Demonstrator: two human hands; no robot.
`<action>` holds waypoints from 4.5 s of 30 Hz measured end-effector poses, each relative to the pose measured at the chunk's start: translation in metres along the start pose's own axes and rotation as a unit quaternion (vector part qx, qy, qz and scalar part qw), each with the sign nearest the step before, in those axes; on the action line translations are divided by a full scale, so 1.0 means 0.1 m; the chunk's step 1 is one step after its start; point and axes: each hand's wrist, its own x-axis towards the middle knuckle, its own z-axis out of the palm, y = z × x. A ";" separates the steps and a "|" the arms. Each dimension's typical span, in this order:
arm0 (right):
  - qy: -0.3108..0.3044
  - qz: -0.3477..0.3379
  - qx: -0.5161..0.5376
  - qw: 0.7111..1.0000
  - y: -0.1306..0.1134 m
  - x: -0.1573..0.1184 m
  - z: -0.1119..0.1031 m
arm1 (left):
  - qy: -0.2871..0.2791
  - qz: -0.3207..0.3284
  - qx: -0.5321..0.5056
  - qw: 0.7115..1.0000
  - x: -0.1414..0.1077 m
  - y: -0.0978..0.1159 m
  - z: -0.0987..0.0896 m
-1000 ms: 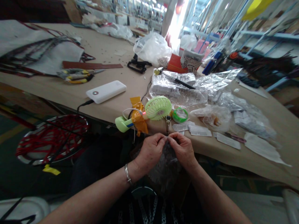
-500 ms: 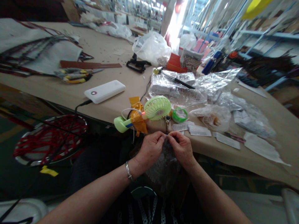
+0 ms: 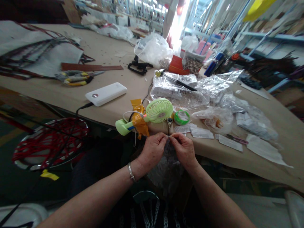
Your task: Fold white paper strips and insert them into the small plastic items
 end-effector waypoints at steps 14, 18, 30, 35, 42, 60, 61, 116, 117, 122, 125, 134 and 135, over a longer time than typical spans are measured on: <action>0.025 -0.216 -0.361 0.907 -0.05 -0.07 -0.47 | -0.077 -0.058 0.048 0.994 -0.22 -0.28 -0.08; 0.026 -0.219 -0.478 0.850 0.08 -0.01 -0.44 | -0.087 -0.063 0.084 0.991 -0.25 -0.39 -0.04; 0.074 -0.293 -0.302 0.904 0.21 -0.06 -0.56 | -0.144 -0.213 -0.203 0.945 -0.22 -0.12 0.26; 0.033 -0.335 -0.220 0.916 0.16 -0.26 -0.54 | -0.184 -0.326 -0.517 0.770 -0.16 0.07 0.37; -0.013 -0.342 -0.249 0.906 0.20 -0.46 -0.60 | -0.142 -0.321 -0.548 0.759 -0.04 0.20 0.52; 0.134 -0.220 -0.312 0.915 0.44 -0.26 -1.03 | -0.146 -0.400 -0.384 0.819 -0.11 0.27 0.50; 0.137 -0.227 -0.285 0.921 0.41 -0.28 -1.01 | -0.148 -0.404 -0.392 0.813 -0.11 0.27 0.50; -0.062 -0.323 -0.237 0.914 0.19 -0.71 -0.45 | -0.111 -0.350 -0.494 0.788 -0.23 0.16 0.50; -0.066 -0.320 -0.241 0.914 0.19 -0.73 -0.45 | -0.110 -0.352 -0.492 0.789 -0.23 0.15 0.50; -0.065 -0.311 -0.272 0.909 0.12 -0.76 -0.42 | -0.084 -0.347 -0.492 0.794 -0.26 0.16 0.51; -0.059 -0.306 -0.285 0.906 0.09 -0.76 -0.40 | -0.073 -0.340 -0.511 0.786 -0.27 0.17 0.50; -0.002 -0.185 -0.126 0.975 0.11 -0.73 -0.47 | -0.137 -0.354 -0.463 0.801 -0.29 0.18 0.39; 0.017 -0.122 -0.079 0.989 0.14 -0.70 -0.50 | -0.160 -0.359 -0.451 0.801 -0.30 0.19 0.37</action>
